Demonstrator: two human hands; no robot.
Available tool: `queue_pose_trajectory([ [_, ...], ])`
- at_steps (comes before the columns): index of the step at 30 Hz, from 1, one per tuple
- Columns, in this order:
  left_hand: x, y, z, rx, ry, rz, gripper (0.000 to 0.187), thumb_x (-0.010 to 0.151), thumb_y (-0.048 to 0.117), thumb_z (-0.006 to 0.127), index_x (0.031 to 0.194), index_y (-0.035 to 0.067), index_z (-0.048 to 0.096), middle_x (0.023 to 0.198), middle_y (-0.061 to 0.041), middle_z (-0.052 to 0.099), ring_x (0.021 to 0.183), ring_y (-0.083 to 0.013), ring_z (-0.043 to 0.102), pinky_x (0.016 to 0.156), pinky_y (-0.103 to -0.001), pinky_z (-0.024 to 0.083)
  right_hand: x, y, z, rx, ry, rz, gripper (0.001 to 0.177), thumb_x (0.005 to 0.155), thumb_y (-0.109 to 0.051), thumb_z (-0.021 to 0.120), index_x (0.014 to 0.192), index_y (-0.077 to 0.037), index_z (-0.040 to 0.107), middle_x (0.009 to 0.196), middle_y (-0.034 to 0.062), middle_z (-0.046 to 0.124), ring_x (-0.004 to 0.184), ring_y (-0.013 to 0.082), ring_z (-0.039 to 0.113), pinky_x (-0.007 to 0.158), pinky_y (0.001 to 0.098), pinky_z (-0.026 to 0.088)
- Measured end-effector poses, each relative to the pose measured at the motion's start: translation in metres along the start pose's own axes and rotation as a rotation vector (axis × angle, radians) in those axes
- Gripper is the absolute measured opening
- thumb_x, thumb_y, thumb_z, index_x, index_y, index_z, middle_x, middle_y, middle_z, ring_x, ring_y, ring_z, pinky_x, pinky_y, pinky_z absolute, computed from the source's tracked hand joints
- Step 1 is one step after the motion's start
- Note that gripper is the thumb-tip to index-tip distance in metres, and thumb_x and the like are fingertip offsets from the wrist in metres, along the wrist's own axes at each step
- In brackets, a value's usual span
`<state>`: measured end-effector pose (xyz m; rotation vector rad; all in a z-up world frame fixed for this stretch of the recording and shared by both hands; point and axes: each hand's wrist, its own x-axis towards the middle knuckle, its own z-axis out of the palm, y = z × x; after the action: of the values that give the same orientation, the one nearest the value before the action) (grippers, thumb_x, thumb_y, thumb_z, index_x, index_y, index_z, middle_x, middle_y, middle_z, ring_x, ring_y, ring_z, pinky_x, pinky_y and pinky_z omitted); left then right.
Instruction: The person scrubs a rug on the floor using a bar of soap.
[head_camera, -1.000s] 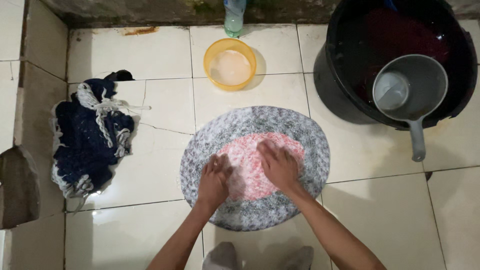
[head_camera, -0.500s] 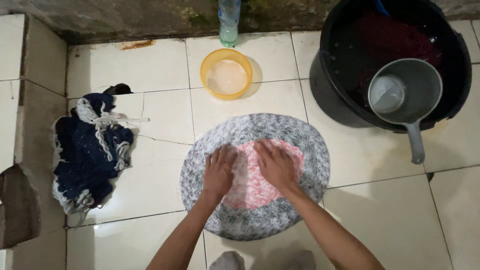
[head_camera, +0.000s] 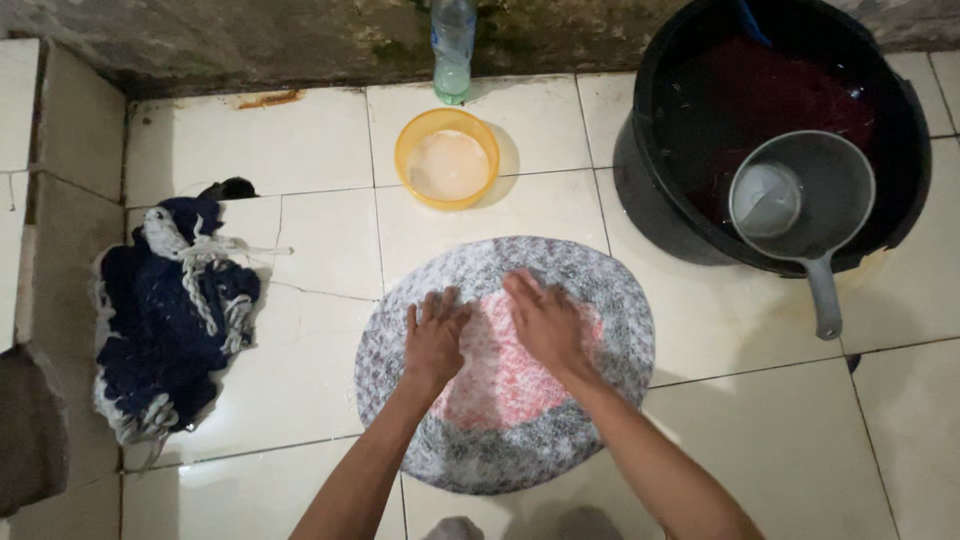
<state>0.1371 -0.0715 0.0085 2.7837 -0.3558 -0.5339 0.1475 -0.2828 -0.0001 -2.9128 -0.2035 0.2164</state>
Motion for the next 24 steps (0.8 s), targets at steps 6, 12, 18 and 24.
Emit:
queue_pose_trajectory([
  [6, 0.000, 0.001, -0.003, -0.031, -0.011, -0.038, 0.074, 0.074, 0.004, 0.072, 0.142, 0.027, 0.056, 0.167, -0.001, 0.025, 0.154, -0.0310, 0.022, 0.125, -0.057, 0.014, -0.033, -0.011, 0.001, 0.014, 0.440, -0.453, 0.043, 0.093, -0.029, 0.060, 0.135, -0.021, 0.057, 0.130, 0.0075, 0.068, 0.090, 0.0282, 0.069, 0.076, 0.0436, 0.059],
  [12, 0.005, 0.000, 0.005, 0.011, -0.032, -0.042, 0.075, 0.075, 0.004, 0.071, 0.144, 0.029, 0.054, 0.167, -0.002, 0.023, 0.153, -0.0326, 0.020, 0.122, -0.058, 0.017, 0.008, 0.020, -0.023, 0.029, 0.228, -0.217, 0.034, 0.102, -0.022, 0.058, 0.135, -0.016, 0.061, 0.142, 0.0134, 0.062, 0.089, 0.0271, 0.071, 0.070, 0.0406, 0.061],
  [18, 0.002, 0.000, -0.002, -0.005, -0.014, -0.030, 0.084, 0.072, 0.007, 0.076, 0.148, 0.030, 0.050, 0.166, -0.003, 0.026, 0.151, -0.0315, 0.024, 0.122, -0.057, 0.020, 0.024, -0.013, -0.011, 0.066, -0.047, -0.125, 0.033, 0.107, -0.022, 0.050, 0.139, -0.022, 0.056, 0.153, 0.0086, 0.054, 0.092, 0.0249, 0.069, 0.076, 0.0393, 0.062],
  [24, -0.002, 0.000, -0.007, -0.025, -0.025, -0.037, 0.086, 0.068, 0.010, 0.081, 0.147, 0.029, 0.050, 0.165, -0.002, 0.029, 0.151, -0.0295, 0.026, 0.122, -0.056, 0.020, 0.008, 0.017, -0.009, -0.156, 0.111, -0.400, 0.047, 0.096, -0.027, 0.056, 0.143, -0.031, 0.054, 0.149, -0.0025, 0.052, 0.093, 0.0219, 0.068, 0.091, 0.0525, 0.056],
])
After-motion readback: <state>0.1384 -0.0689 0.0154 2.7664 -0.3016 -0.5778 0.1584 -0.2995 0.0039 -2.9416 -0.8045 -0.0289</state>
